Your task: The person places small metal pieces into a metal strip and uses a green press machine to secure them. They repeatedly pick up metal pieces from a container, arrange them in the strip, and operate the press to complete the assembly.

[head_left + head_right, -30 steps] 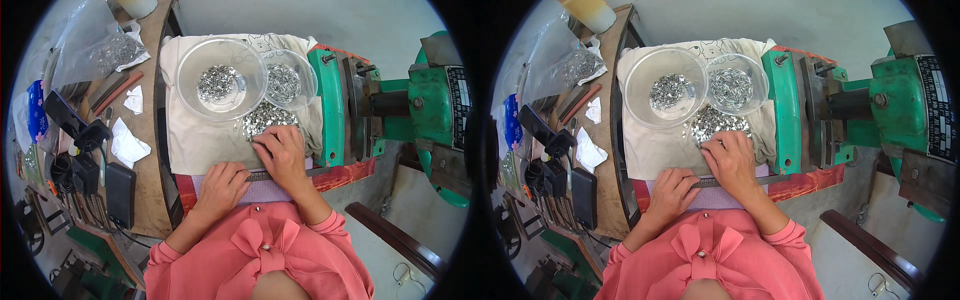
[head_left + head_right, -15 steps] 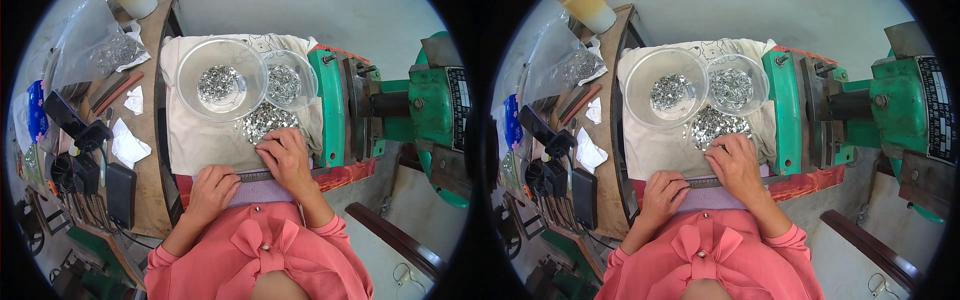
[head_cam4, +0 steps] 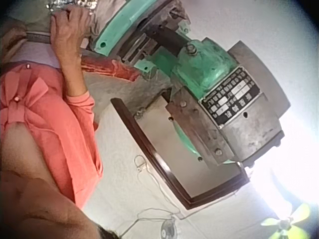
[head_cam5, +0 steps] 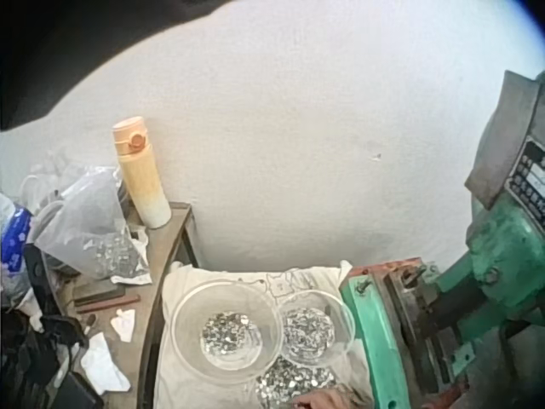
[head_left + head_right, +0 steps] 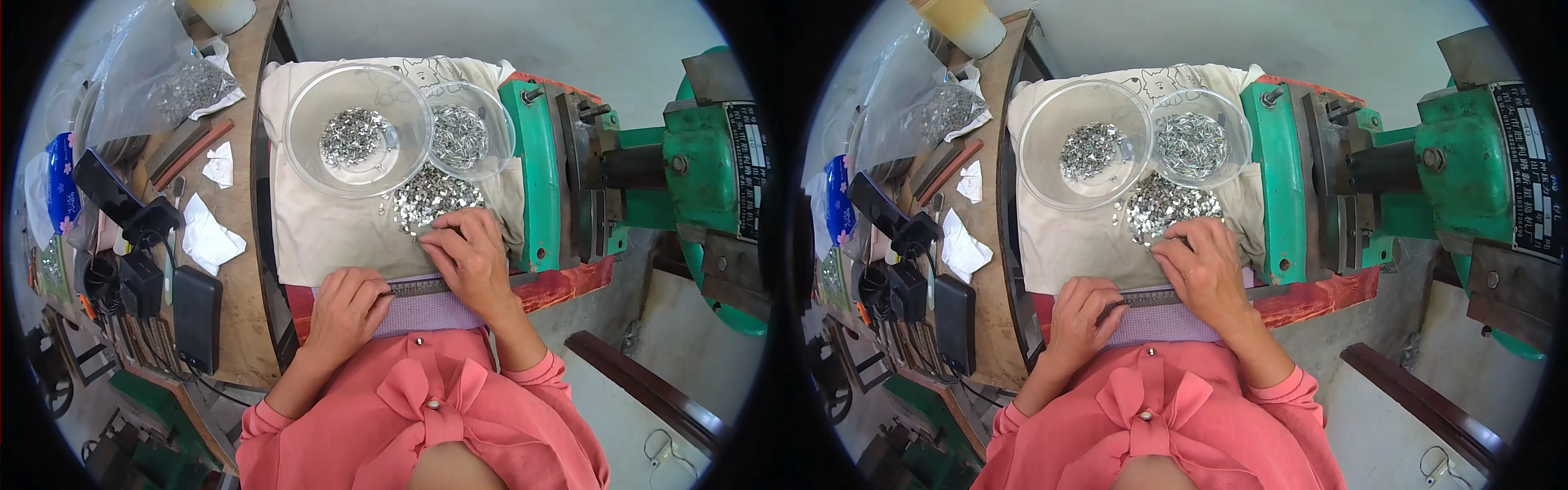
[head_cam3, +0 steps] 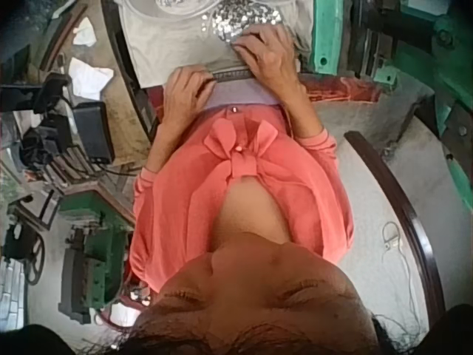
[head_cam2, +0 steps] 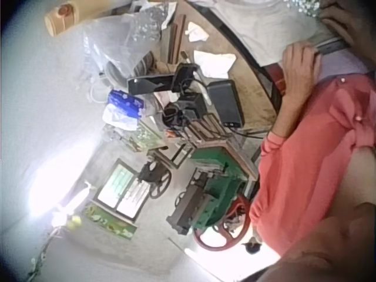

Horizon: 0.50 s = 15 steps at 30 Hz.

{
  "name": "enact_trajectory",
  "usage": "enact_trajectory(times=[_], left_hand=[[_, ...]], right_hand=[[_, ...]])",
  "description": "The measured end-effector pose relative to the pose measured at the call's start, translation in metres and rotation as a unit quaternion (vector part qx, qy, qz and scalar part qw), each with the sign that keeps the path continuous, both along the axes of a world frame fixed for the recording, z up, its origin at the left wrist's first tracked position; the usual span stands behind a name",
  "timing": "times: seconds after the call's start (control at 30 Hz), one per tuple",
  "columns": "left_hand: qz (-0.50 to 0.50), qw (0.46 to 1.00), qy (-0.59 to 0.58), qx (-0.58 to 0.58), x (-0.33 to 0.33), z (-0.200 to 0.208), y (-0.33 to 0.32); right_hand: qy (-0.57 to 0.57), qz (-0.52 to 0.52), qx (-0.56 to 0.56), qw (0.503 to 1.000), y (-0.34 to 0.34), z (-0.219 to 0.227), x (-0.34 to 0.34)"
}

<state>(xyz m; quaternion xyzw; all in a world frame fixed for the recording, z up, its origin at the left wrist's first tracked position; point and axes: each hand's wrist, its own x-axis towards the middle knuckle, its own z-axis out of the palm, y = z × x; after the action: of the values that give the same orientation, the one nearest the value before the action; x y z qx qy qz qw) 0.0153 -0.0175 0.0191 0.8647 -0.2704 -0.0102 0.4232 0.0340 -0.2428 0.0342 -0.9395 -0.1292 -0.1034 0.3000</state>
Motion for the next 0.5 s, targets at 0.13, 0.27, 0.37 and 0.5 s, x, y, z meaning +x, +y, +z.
enact_trajectory(times=[0.13, 0.27, 0.37, 0.5], left_hand=[[0.0, 1.0, -0.004, -0.001, 0.0, 0.002, -0.004], [-0.001, 1.0, -0.003, -0.003, -0.001, -0.001, -0.006], [-0.005, 1.0, -0.005, -0.005, -0.001, -0.001, -0.009], [-0.012, 1.0, -0.006, -0.006, 0.0, 0.0, -0.011]], right_hand=[[0.009, 0.011, -0.022, 1.0, 0.003, 0.0, -0.001], [0.015, 0.001, -0.027, 1.0, -0.006, 0.004, -0.009], [0.011, -0.009, -0.024, 1.0, -0.008, 0.005, -0.011], [-0.002, -0.015, -0.014, 1.0, -0.001, 0.003, -0.007]])
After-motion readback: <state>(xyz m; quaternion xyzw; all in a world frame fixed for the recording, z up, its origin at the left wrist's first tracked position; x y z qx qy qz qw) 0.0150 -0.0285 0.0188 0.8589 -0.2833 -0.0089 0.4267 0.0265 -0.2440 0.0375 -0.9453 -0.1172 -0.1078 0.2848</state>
